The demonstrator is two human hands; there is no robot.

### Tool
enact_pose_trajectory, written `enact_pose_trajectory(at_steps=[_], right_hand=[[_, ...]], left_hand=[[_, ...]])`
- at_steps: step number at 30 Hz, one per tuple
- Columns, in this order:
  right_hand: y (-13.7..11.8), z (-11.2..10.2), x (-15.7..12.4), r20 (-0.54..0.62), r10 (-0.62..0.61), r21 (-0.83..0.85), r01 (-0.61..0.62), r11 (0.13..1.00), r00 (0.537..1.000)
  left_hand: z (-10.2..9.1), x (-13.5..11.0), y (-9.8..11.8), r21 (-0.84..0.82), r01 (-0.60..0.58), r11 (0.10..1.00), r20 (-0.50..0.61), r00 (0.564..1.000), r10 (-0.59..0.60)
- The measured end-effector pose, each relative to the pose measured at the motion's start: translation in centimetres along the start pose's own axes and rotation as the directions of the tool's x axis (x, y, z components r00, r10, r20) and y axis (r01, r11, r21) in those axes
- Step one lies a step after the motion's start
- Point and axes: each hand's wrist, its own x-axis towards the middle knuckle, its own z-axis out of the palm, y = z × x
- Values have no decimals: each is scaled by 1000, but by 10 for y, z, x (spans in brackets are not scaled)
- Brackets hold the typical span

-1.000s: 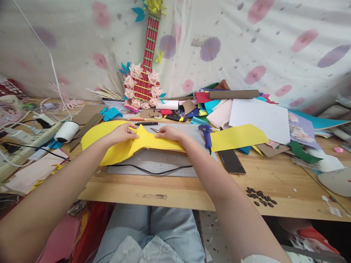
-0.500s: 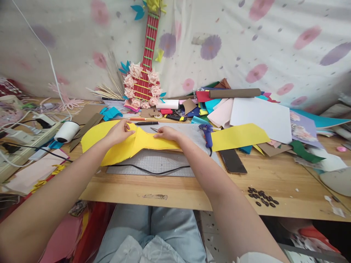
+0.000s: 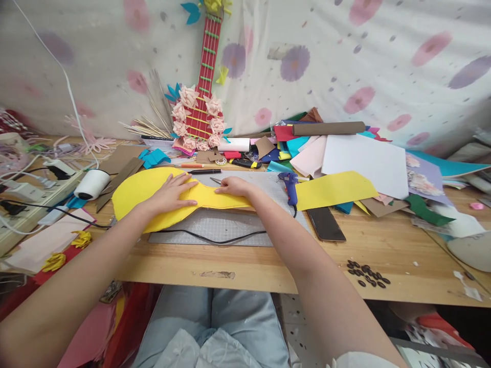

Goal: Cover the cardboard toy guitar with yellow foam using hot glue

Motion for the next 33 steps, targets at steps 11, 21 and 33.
enact_pose_trajectory(at_steps=[11,21,33], right_hand=[[-5,4,-7,-82,16,-172,-30,985,996],[1,9,-4,-119,-16,-230,-12,973,993],[-3,12,-11,-89,-20,-313,-9,950,996]], left_hand=[[-1,1,1,-5,10,1000,49,999,-10],[-2,-1,1,-21,-5,1000,57,998,7],[-4,1,-1,-53,-10,999,77,997,14]])
